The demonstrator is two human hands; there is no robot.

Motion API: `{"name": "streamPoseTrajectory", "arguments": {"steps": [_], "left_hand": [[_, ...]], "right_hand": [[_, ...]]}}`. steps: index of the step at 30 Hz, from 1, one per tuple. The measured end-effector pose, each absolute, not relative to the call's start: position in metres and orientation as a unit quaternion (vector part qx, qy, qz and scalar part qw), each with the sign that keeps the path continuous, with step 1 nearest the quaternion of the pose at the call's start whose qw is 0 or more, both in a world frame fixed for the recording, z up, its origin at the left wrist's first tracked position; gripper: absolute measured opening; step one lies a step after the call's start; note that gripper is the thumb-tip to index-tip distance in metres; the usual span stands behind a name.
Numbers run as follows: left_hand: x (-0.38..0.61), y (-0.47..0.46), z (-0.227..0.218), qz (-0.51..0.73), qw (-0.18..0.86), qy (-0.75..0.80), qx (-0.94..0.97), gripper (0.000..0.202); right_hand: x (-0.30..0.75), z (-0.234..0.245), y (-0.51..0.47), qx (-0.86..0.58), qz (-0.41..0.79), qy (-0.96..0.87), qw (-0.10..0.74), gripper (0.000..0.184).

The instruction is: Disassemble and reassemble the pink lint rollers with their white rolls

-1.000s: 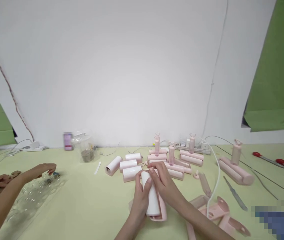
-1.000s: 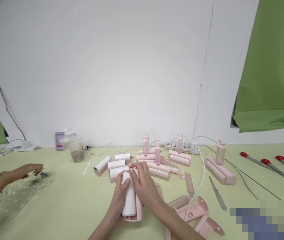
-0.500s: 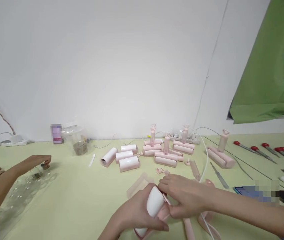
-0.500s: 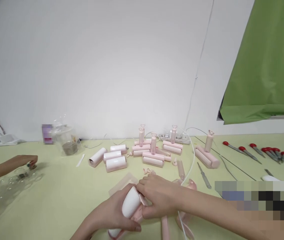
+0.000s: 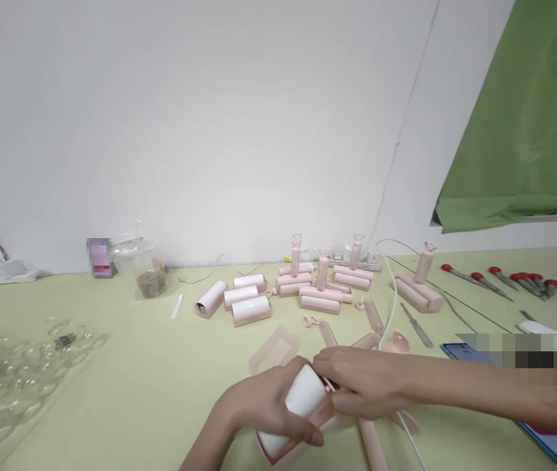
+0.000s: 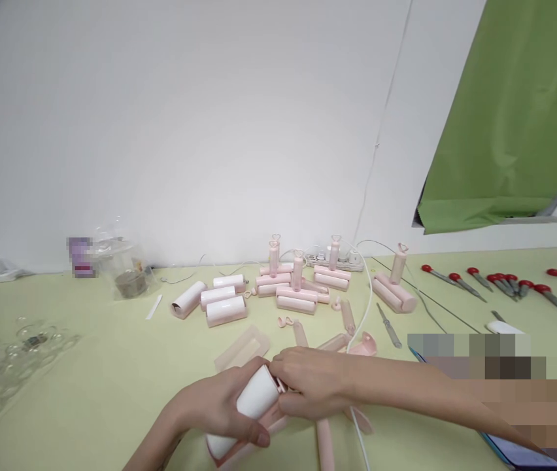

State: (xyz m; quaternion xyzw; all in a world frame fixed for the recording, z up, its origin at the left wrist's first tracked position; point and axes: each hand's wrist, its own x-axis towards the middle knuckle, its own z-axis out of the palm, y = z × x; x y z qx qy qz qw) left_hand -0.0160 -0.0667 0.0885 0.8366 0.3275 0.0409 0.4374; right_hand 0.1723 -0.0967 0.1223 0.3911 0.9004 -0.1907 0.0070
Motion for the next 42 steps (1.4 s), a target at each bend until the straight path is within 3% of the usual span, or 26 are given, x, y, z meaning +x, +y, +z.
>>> {"name": "streamPoseTrajectory", "arguments": {"steps": [12,15,17,19,22,26,28,33,36,39,42], "left_hand": [[-0.013,-0.066,0.088,0.056,0.398,0.322,0.857,0.059],[-0.015,-0.066,0.086,0.1,0.397,0.33,0.851,0.072],[-0.015,-0.066,0.083,0.109,0.399,0.337,0.845,0.07],[-0.015,-0.066,0.079,0.128,0.411,0.343,0.835,0.053],[-0.008,-0.063,0.074,0.23,0.451,0.354,0.787,0.037],[0.009,-0.059,0.074,0.371,0.518,0.353,0.685,0.048],[0.019,-0.059,0.078,0.411,0.552,0.352,0.635,0.055],[0.019,-0.048,0.096,0.423,0.582,0.269,0.64,0.062],[-0.004,-0.027,0.094,0.369,0.504,0.313,0.715,0.047],[-0.03,-0.009,0.068,0.302,0.541,0.365,0.695,0.038],[-0.044,-0.003,0.035,0.288,0.622,0.334,0.647,0.059]], "right_hand": [[0.177,0.124,-0.094,0.468,-0.237,0.851,0.024,0.006],[0.183,0.134,-0.089,0.476,-0.249,0.843,0.014,0.014],[0.188,0.139,-0.084,0.466,-0.289,0.836,-0.007,0.023],[0.193,0.137,-0.08,0.457,-0.333,0.824,-0.048,0.031],[0.193,0.121,-0.076,0.427,-0.423,0.778,-0.182,0.036],[0.18,0.096,-0.073,0.343,-0.526,0.676,-0.384,0.058],[0.173,0.091,-0.073,0.341,-0.549,0.622,-0.443,0.058],[0.174,0.096,-0.075,0.351,-0.598,0.521,-0.498,0.041],[0.183,0.098,-0.071,0.38,-0.574,0.497,-0.528,0.039],[0.19,0.096,-0.065,0.41,-0.544,0.499,-0.535,0.041],[0.192,0.094,-0.062,0.426,-0.528,0.516,-0.523,0.044]]}}
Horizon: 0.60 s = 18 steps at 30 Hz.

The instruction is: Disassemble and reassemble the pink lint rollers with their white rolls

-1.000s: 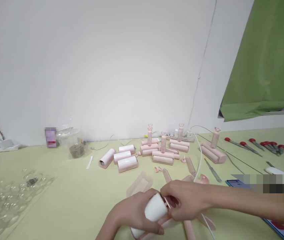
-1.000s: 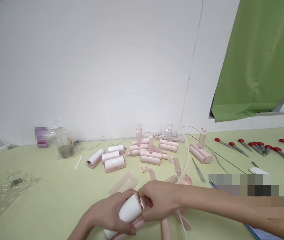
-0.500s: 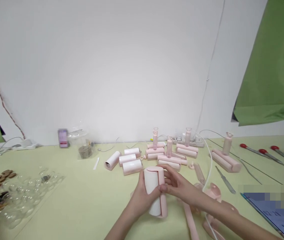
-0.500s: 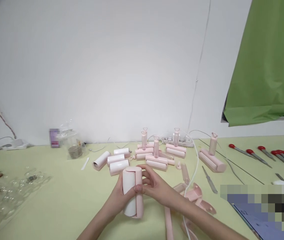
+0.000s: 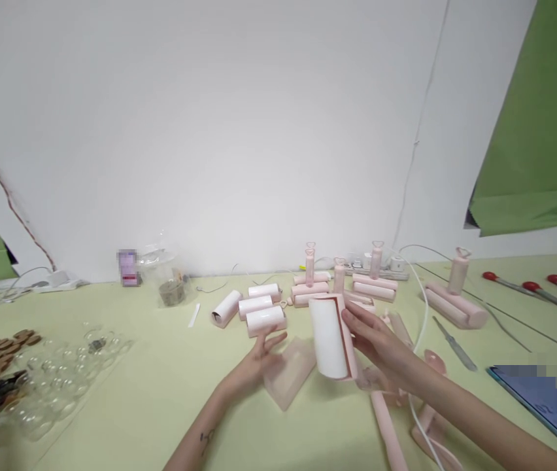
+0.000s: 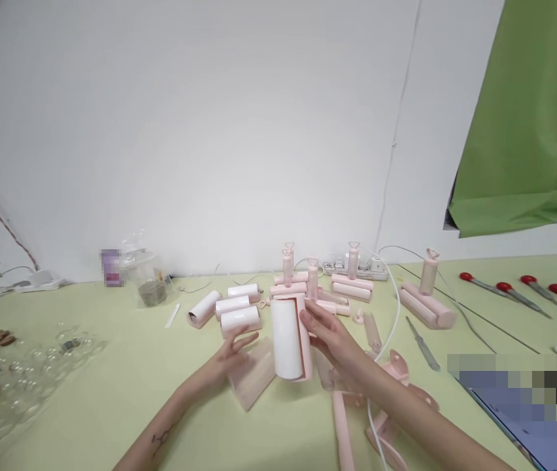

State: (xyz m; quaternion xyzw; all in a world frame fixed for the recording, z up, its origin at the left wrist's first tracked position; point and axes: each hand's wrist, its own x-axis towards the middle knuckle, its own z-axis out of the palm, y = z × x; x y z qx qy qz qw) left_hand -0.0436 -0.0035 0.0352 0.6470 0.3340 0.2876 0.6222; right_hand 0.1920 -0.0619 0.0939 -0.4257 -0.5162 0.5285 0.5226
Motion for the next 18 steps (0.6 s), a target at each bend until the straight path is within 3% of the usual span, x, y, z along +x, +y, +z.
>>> {"name": "streamPoseTrajectory", "arguments": {"steps": [4,9,12,16,18], "left_hand": [[-0.044,-0.009,0.016,0.287,0.619,0.323,0.656,0.077],[-0.04,-0.015,0.021,0.234,0.67,0.353,0.61,0.056],[-0.046,-0.014,0.022,0.185,0.637,0.355,0.659,0.051],[-0.055,-0.012,0.024,0.157,0.591,0.331,0.719,0.093],[-0.057,-0.012,0.025,0.158,0.577,0.319,0.735,0.103]], "right_hand": [[0.192,0.09,-0.061,-0.433,0.51,-0.534,0.517,0.046],[0.195,0.088,-0.062,-0.445,0.52,-0.532,0.499,0.045],[0.196,0.09,-0.063,-0.462,0.517,-0.542,0.475,0.049],[0.186,0.092,-0.063,-0.487,0.478,-0.566,0.462,0.05],[0.178,0.091,-0.064,-0.481,0.446,-0.614,0.438,0.043]]}}
